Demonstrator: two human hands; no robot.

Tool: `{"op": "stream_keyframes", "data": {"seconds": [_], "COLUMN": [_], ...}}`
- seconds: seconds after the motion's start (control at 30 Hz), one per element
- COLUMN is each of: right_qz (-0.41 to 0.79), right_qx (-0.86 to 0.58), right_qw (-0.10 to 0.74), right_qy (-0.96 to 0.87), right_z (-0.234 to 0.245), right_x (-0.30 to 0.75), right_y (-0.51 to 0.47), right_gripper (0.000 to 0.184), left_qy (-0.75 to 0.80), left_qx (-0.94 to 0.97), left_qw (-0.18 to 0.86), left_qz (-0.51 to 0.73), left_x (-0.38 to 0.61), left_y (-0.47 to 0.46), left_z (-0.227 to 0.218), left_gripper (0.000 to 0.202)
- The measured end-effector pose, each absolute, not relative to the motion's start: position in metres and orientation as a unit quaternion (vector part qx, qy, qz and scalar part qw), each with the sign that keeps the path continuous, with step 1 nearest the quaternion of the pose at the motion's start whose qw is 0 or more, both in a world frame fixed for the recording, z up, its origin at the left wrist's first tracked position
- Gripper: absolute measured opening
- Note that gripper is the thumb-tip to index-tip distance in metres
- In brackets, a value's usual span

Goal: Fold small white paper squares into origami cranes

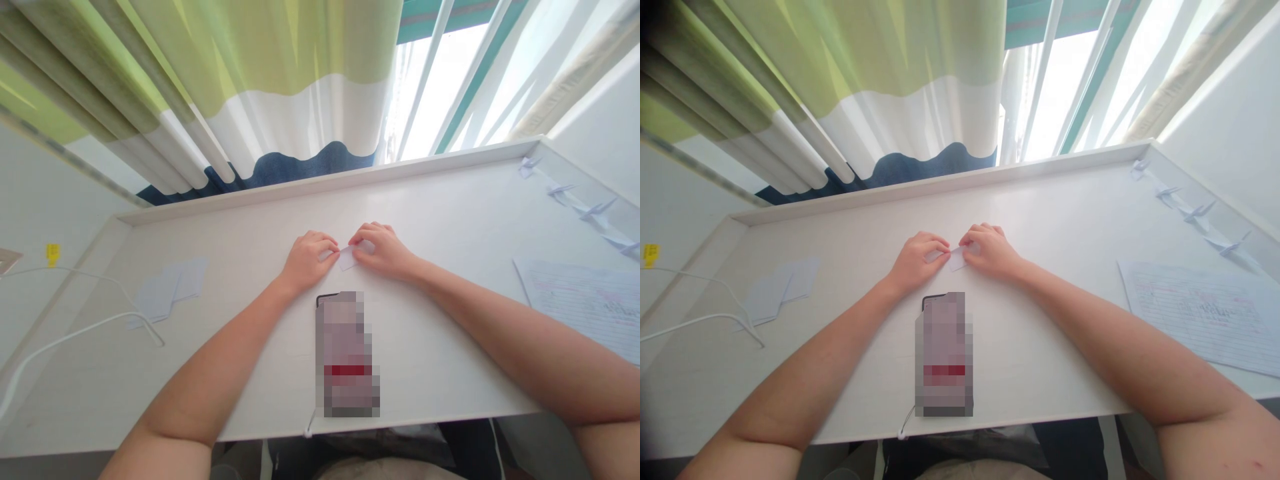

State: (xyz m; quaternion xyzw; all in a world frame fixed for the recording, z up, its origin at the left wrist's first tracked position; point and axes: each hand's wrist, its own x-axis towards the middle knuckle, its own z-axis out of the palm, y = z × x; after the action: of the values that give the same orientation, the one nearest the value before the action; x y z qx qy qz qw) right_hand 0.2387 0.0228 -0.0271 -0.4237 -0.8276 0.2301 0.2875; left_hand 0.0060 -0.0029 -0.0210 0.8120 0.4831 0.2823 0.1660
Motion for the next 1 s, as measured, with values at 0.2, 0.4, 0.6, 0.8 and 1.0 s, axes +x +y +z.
{"op": "stream_keyframes", "data": {"seconds": [0.2,0.4,0.6,0.8,1.0], "right_qz": [0.232,0.224,0.248,0.270,0.268], "right_qx": [-0.417,-0.398,-0.363,-0.343,-0.362], "right_qw": [0.300,0.310,0.310,0.307,0.301], "right_qy": [-0.826,-0.834,-0.843,-0.846,-0.841], "right_z": [-0.0285,-0.0326,-0.0299,-0.0281,-0.0297], "right_x": [0.2397,0.2399,0.2426,0.2436,0.2429], "right_y": [0.0231,0.0242,0.0258,0.0265,0.0269], "right_gripper": [0.013,0.019,0.026,0.027,0.023], "left_qy": [0.475,0.446,0.423,0.425,0.412], "left_qx": [0.817,0.839,0.855,0.858,0.869], "left_qw": [0.159,0.134,0.129,0.123,0.118], "left_qz": [0.286,0.282,0.272,0.260,0.249], "left_x": [0.0058,0.0041,0.0018,0.0017,0.0004], "left_y": [-0.0027,-0.0021,-0.0020,-0.0041,-0.0026], "left_z": [-0.0219,-0.0241,-0.0219,-0.0195,-0.0209], "left_gripper": [0.008,0.012,0.013,0.013,0.017]}}
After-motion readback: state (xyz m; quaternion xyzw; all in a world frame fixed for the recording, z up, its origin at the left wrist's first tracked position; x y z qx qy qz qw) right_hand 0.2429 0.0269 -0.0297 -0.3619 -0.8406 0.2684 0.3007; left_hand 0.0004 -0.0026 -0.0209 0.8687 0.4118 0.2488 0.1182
